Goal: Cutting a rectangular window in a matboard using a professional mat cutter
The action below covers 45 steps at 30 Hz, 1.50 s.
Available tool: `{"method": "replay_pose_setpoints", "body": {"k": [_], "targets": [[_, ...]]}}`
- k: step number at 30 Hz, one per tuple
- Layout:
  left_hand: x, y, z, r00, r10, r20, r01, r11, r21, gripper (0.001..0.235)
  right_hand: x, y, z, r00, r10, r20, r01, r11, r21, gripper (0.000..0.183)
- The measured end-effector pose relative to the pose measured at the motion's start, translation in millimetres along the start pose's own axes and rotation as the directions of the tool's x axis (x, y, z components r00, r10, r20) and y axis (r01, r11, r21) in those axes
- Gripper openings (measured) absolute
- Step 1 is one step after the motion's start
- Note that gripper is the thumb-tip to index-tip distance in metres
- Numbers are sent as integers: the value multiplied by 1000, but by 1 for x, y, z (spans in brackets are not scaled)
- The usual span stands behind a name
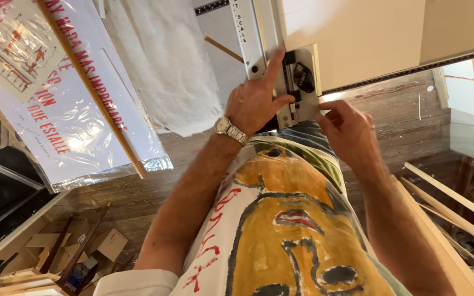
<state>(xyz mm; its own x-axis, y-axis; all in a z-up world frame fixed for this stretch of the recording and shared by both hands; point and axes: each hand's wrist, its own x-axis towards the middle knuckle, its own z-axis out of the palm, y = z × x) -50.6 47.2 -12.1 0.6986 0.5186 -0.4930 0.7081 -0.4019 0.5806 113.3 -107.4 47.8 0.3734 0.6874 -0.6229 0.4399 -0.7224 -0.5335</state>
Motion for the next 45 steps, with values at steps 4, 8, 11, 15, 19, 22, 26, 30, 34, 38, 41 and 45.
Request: {"method": "replay_pose_setpoints", "body": {"k": [4, 8, 11, 15, 19, 22, 26, 30, 34, 38, 41, 45], "targets": [[1, -3, 2, 997, 51, -54, -49, 998, 26, 97, 1, 0, 4, 999, 38, -13, -38, 999, 27, 25], [1, -2, 2, 997, 41, -66, -42, 999, -4, 94, 2, -21, -3, 991, 124, -47, -118, 987, 112, 23], [1, -5, 6, 995, 49, -92, -50, 999, -4, 95, 13, -6, -8, 974, 171, -149, -141, 972, 190, 23], [1, -3, 12, 997, 12, -74, -14, 1000, -22, 97, 16, -11, -29, 978, 88, -190, -74, 994, 79, 21], [-6, 2, 24, 979, -79, -187, 63, 994, -90, 97, 26, 3, -10, 999, -52, 3, 52, 999, 3, 25], [-9, -1, 33, 969, -125, -215, 108, 990, -91, 73, 42, 20, 12, 952, -290, -93, 287, 957, -46, 19], [-7, 3, 28, 974, -141, -176, 127, 988, -91, 55, 70, 0, 12, 909, -382, -165, 369, 923, -105, 20], [-7, 7, 19, 977, -170, -129, 158, 982, -100, 47, 100, -24, 2, 902, -394, -175, 391, 919, -52, 18], [-7, 12, 16, 979, -143, -142, 123, 982, -144, 46, 112, -57, -14, 962, -271, -30, 271, 962, 13, 17], [-6, 12, 15, 979, -168, -112, 151, 978, -146, 46, 119, -58, -17, 944, -328, -28, 329, 944, 35, 17], [-5, 15, 9, 976, -207, -68, 195, 968, -158, 45, 111, -89, -48, 984, -72, 160, 51, 990, 131, 35], [-4, 12, 12, 976, -205, -72, 193, 970, -145, 46, 140, 7, -65, 960, -226, -165, 234, 972, 31, 16]]}}
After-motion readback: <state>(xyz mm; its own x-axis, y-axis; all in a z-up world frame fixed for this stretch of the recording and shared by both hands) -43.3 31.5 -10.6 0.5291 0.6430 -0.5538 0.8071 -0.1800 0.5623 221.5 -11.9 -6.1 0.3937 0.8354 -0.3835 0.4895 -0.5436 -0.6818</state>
